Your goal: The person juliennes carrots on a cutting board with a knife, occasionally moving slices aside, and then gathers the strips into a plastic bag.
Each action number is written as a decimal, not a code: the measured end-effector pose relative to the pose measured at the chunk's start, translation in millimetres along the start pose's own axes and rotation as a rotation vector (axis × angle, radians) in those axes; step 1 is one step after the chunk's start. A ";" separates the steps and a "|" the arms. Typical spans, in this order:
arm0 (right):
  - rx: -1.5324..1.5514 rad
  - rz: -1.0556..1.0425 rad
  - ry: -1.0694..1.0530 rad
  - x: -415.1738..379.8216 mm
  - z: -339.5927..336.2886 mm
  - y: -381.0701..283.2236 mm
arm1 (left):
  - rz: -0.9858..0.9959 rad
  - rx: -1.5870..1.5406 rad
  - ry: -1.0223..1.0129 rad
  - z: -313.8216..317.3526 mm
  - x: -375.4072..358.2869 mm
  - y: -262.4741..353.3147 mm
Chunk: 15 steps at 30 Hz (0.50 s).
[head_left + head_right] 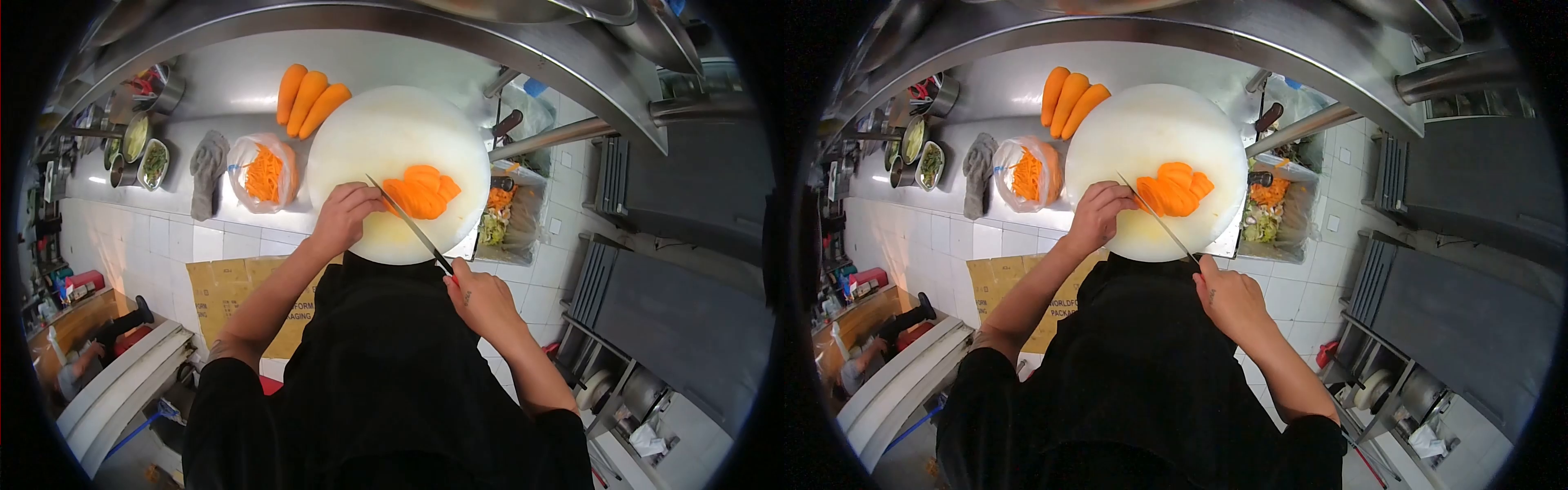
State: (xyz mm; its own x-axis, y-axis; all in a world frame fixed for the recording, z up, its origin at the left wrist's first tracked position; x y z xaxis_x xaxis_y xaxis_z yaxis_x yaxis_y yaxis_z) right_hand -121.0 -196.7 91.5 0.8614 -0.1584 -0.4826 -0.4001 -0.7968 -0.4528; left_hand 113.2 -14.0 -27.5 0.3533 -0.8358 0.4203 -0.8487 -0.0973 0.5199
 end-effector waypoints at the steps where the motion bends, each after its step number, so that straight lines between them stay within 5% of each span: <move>1: -0.011 0.007 -0.005 -2.8 -0.5 0.2 | 0.000 0.002 -0.002 -0.8 1.1 0.9; 15: 0.070 0.051 -0.045 60.2 55.4 16.1 | -0.058 -0.048 -0.017 -2.4 -2.5 -2.1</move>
State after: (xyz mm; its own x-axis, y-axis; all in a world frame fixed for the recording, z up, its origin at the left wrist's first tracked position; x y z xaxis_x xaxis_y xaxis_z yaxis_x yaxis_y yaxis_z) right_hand -92.9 -186.7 13.6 0.8252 -0.1697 -0.5387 -0.4649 -0.7458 -0.4772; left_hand 115.0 -10.4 -27.9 0.3937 -0.8389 0.3759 -0.8070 -0.1197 0.5783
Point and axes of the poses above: each hand's wrist, its own x-axis towards the middle knuckle, its own z-axis out of the palm, y = z × x, the point moved 3 cm from there along x, towards the middle knuckle, and after that the axes turned 3 degrees about -y, right-handed, at the moved point
